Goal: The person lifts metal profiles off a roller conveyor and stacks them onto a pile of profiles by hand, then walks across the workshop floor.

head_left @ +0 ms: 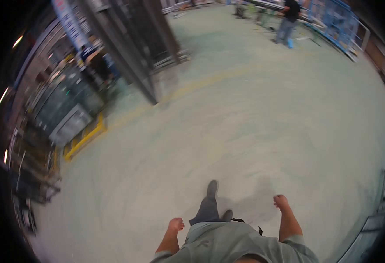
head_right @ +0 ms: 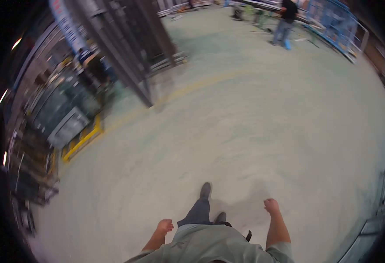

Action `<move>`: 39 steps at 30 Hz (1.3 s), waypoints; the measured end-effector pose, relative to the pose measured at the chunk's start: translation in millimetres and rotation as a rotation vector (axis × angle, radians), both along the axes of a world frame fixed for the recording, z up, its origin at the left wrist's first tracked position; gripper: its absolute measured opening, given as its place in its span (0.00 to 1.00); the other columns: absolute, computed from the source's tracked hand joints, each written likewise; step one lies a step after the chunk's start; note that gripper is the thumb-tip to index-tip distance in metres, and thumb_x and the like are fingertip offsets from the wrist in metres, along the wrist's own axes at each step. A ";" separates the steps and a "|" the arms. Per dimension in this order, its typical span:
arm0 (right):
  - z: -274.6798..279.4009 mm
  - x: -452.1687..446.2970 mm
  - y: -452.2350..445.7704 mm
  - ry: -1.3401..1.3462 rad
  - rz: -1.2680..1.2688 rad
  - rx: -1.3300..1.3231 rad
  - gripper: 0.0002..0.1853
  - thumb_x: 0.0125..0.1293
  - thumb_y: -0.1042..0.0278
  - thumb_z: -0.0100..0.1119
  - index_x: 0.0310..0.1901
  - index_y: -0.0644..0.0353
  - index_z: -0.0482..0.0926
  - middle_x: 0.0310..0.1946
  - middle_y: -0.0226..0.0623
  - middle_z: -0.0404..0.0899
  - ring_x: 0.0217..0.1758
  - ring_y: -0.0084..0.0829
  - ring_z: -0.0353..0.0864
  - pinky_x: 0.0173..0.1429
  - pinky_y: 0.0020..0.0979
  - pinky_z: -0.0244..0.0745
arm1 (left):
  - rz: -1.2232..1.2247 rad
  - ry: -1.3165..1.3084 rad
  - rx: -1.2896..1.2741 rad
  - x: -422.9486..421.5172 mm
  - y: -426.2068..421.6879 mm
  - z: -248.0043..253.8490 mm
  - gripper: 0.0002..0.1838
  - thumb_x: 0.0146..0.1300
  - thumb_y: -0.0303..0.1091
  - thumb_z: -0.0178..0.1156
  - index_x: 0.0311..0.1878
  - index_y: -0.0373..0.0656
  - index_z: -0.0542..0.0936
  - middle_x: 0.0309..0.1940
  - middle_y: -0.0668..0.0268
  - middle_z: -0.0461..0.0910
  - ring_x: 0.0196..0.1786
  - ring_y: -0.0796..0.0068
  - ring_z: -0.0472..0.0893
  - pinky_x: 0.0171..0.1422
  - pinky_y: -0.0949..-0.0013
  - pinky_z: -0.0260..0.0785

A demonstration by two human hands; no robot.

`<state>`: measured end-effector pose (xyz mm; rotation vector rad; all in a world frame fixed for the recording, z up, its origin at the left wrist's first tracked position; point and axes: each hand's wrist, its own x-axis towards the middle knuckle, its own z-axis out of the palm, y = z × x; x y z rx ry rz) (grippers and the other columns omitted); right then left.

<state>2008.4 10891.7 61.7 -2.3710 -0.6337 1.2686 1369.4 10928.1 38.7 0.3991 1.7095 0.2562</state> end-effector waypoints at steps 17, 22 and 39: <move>-20.4 13.8 41.7 0.316 -0.614 -0.365 0.15 0.62 0.60 0.58 0.40 0.67 0.78 0.33 0.45 0.81 0.29 0.38 0.83 0.28 0.40 0.78 | -0.979 0.162 0.262 95.5 495.9 -67.0 0.08 0.53 0.36 0.59 0.29 0.42 0.82 0.20 0.63 0.78 0.23 0.68 0.78 0.26 0.62 0.69; 26.4 21.2 142.4 0.235 -0.689 -0.273 0.17 0.62 0.61 0.56 0.45 0.67 0.76 0.36 0.41 0.81 0.31 0.35 0.82 0.31 0.37 0.77 | -0.265 -0.099 0.320 221.9 630.7 44.4 0.12 0.58 0.29 0.57 0.46 0.40 0.75 0.23 0.65 0.76 0.22 0.73 0.75 0.21 0.72 0.65; -27.2 228.6 390.1 0.355 -0.248 -0.505 0.19 0.62 0.55 0.53 0.43 0.63 0.81 0.35 0.39 0.84 0.30 0.32 0.84 0.33 0.33 0.80 | -0.889 -0.189 -0.105 327.8 687.9 -31.7 0.13 0.64 0.41 0.54 0.41 0.42 0.79 0.34 0.63 0.82 0.42 0.67 0.81 0.48 0.61 0.72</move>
